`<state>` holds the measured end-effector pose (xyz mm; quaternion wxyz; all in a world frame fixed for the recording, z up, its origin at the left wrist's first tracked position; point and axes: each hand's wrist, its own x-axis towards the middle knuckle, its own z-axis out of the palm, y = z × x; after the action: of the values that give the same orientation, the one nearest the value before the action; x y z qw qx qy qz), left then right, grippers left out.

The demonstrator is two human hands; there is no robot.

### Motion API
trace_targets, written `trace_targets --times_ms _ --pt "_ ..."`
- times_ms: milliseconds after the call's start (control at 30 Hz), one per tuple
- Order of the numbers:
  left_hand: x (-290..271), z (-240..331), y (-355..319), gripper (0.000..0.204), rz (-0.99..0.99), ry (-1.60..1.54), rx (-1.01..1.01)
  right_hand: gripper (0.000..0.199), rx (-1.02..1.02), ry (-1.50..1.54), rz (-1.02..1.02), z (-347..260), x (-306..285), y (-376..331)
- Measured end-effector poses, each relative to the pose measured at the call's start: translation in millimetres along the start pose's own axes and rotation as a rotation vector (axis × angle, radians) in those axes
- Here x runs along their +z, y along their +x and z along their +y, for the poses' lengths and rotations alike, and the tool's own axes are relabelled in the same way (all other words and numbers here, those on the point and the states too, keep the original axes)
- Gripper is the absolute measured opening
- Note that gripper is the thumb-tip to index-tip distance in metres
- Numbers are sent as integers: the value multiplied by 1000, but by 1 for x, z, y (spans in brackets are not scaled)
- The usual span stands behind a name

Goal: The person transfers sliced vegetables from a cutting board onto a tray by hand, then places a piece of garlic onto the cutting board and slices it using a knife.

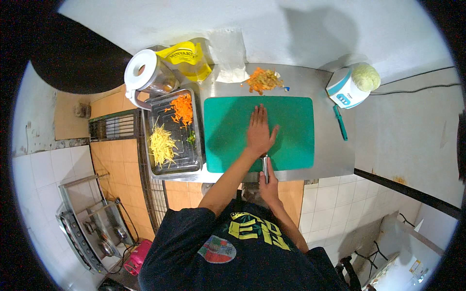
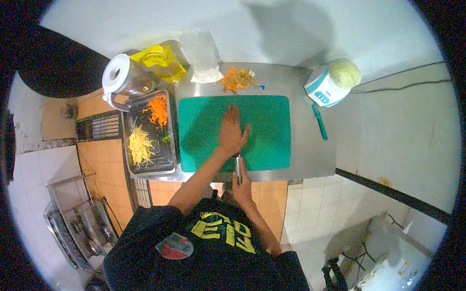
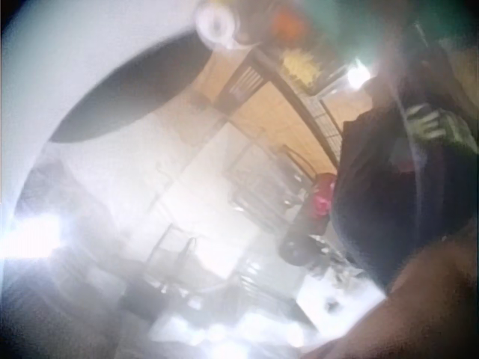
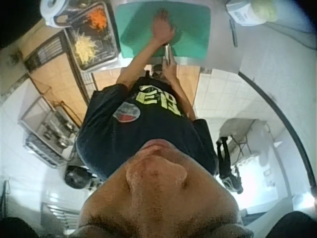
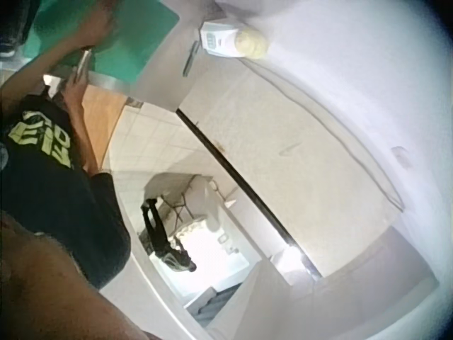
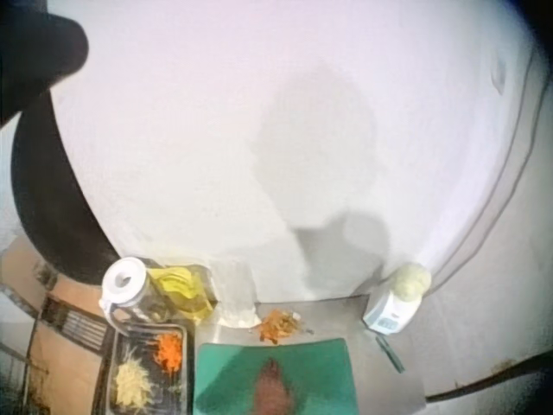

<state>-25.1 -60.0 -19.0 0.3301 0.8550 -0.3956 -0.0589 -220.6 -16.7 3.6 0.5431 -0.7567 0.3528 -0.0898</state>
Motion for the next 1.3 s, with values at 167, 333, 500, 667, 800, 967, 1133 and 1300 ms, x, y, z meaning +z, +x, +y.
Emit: trace_targets --times_ms 167,333,500,667,800,967,1133,1300 --pt "3 -13 -7 83 11 11 33 60 71 96 3 -19 8 -5" --pt "-32 0 -13 84 -60 -22 11 60 228 209 16 -28 21 -31" --pt "-84 -30 -26 81 60 -143 -41 59 280 293 -56 -87 54 -38" --pt "-139 -92 -30 79 118 -41 -94 58 50 247 -119 -107 107 -27" --pt "-160 -144 -23 80 150 7 -129 58 48 168 -190 -127 144 -17" --pt "-178 -187 -1 79 292 55 -64 59 38 85 -232 -148 156 -26" --pt "-177 -212 8 78 169 84 -161 60 129 69 -274 -164 143 -51" --pt "-194 -216 13 71 145 -84 -130 62 9 -32 -212 -162 125 -74"
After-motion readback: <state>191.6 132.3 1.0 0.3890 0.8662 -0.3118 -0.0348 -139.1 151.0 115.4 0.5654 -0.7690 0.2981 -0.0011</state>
